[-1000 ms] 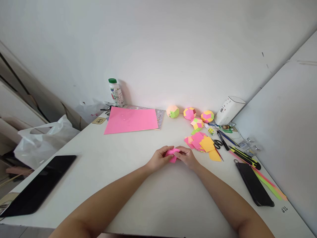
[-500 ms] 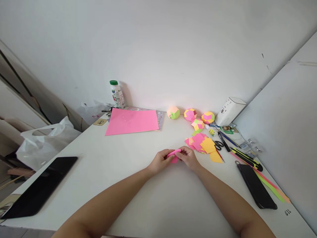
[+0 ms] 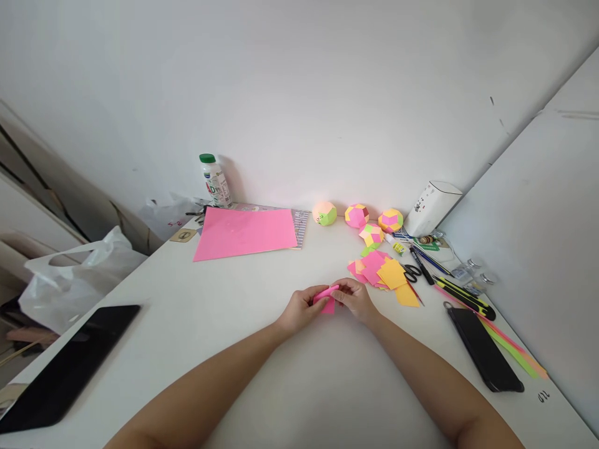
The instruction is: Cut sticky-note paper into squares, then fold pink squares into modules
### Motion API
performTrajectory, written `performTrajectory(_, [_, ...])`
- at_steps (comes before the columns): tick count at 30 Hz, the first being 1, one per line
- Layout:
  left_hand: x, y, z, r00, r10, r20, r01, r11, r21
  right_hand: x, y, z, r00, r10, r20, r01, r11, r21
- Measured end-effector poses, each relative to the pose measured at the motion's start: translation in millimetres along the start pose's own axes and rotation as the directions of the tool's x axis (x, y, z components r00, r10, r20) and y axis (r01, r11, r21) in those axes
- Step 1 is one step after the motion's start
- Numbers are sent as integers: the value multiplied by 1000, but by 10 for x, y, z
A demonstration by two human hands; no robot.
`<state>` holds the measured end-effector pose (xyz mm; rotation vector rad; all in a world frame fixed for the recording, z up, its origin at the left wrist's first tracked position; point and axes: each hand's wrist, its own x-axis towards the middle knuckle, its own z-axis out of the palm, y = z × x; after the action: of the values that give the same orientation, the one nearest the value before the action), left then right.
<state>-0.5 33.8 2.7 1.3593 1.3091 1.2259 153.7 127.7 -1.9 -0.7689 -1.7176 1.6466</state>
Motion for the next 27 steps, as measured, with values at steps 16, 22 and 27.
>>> performTrajectory(16, [-16, -19, -30, 996, -78, 51, 77, 997, 32, -26, -29, -5, 1000, -10, 30, 10, 1000, 0])
performTrajectory(22, [-17, -30, -32, 993, -100, 62, 98, 995, 35, -33, -74, 10, 1000, -13, 28, 13, 1000, -3])
performTrajectory(27, [-20, -15, -32, 990, -119, 70, 117, 993, 35, -27, -55, 6, 999, -22, 30, 22, 1000, 11])
